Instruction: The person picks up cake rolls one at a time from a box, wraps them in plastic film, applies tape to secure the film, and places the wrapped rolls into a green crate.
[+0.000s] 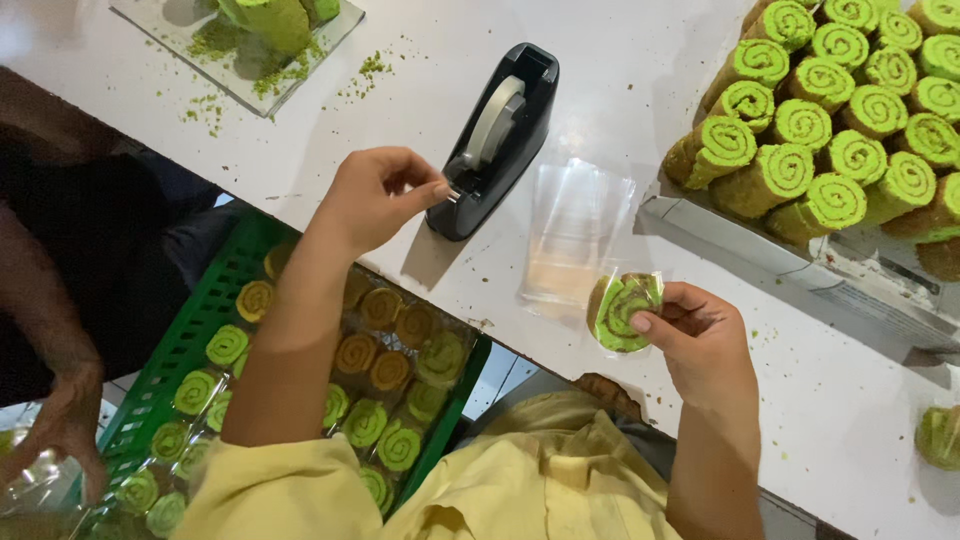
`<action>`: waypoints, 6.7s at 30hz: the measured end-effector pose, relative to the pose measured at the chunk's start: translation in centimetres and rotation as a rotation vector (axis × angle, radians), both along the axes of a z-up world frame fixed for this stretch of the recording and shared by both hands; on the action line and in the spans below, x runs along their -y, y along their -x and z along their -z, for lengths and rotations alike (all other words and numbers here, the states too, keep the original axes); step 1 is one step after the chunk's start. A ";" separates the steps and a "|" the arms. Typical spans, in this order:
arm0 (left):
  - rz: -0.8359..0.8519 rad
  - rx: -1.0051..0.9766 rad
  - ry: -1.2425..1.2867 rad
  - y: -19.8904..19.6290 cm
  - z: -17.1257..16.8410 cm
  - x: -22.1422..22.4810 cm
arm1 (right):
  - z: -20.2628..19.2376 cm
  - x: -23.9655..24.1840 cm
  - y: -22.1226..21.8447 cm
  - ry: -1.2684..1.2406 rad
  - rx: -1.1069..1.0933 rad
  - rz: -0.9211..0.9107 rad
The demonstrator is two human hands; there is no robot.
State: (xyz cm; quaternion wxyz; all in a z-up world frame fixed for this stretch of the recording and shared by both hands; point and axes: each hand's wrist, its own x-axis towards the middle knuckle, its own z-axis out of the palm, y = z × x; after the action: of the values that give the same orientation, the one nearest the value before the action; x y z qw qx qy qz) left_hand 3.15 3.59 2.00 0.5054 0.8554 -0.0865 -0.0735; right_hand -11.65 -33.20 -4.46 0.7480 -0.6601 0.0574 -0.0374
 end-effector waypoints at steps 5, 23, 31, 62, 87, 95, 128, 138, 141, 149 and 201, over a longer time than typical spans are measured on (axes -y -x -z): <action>-0.044 -0.148 0.040 1.2 2.5 -1.1 | 0.0 0.3 0.5 -0.003 -0.006 0.018; -0.051 -0.212 0.557 11.2 7.8 7.5 | -2.7 0.8 2.9 0.014 0.041 0.115; 0.266 0.073 0.199 14.0 -1.7 15.2 | -3.3 2.3 4.4 0.150 0.024 0.216; 0.283 -0.022 -0.098 15.9 -0.7 30.6 | -8.0 13.8 15.9 0.407 0.170 0.623; 0.570 -1.078 0.441 19.8 4.8 58.1 | -0.8 34.1 17.8 0.346 -0.724 0.836; 0.407 -0.616 0.316 22.9 6.1 58.8 | 3.4 32.5 19.6 0.248 -0.381 0.922; -0.713 -0.795 0.557 17.0 19.9 -8.8 | -3.9 -6.9 9.5 0.362 -0.185 -0.497; -0.279 -1.030 -0.041 12.2 16.2 -5.9 | -0.9 -7.6 9.1 0.428 -0.583 -0.814; -0.214 -1.065 -0.047 11.5 14.4 -5.5 | -0.5 -8.1 8.4 0.449 -0.542 -0.878; -0.080 -0.843 -0.200 11.0 16.7 -4.9 | 3.8 -9.8 7.6 0.604 -0.517 -0.960; 0.581 0.365 -0.635 -0.2 16.0 17.6 | -5.3 3.3 14.7 -0.699 0.110 -0.590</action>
State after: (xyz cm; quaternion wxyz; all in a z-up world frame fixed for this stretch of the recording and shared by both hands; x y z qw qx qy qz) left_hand 3.35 -14.05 -13.95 0.1538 0.9070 -0.3830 -0.0831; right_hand -26.31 -36.52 0.87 0.9064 -0.3534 -0.1637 0.1636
